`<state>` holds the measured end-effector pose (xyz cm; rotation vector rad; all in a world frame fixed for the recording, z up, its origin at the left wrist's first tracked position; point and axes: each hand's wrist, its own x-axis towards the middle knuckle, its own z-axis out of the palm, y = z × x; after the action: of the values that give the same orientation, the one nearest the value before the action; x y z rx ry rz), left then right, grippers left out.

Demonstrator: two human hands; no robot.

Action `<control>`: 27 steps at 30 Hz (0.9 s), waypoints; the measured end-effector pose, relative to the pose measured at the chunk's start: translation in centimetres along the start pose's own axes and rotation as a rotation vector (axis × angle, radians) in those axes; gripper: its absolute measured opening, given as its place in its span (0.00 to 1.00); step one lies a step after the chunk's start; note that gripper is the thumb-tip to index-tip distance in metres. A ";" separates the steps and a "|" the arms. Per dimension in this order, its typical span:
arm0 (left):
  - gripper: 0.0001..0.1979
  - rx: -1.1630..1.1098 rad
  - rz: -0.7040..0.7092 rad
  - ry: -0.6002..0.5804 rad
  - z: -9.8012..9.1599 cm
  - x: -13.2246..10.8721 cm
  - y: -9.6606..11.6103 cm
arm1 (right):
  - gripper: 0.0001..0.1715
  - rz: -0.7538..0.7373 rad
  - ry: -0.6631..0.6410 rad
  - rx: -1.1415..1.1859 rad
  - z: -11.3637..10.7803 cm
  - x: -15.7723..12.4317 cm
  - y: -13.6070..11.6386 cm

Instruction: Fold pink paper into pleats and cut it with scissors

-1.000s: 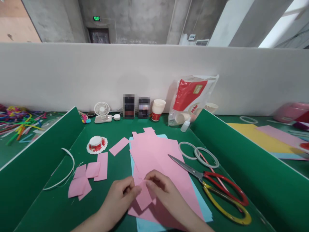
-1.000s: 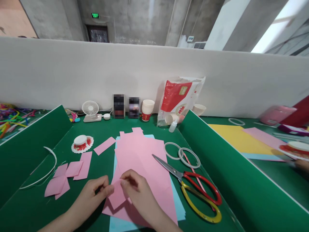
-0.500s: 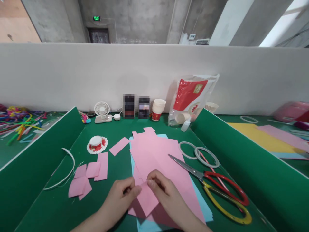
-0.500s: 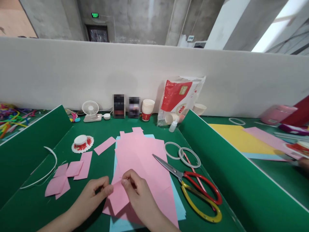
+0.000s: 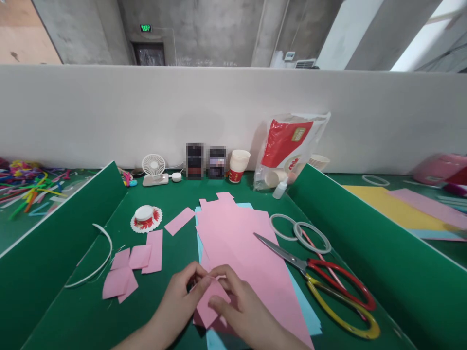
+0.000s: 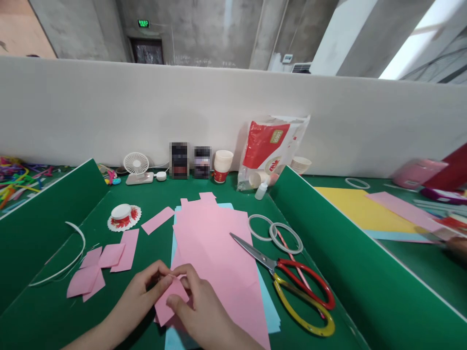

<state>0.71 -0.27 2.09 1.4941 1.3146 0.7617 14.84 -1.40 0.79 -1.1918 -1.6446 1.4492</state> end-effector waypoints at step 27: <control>0.12 0.054 0.028 -0.043 0.0 -0.2 0.1 | 0.06 0.008 0.111 0.029 -0.5 0.2 -0.3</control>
<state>0.68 -0.46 2.23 1.5662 1.2930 0.7137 15.14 -0.97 1.15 -1.2411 -1.5408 1.3819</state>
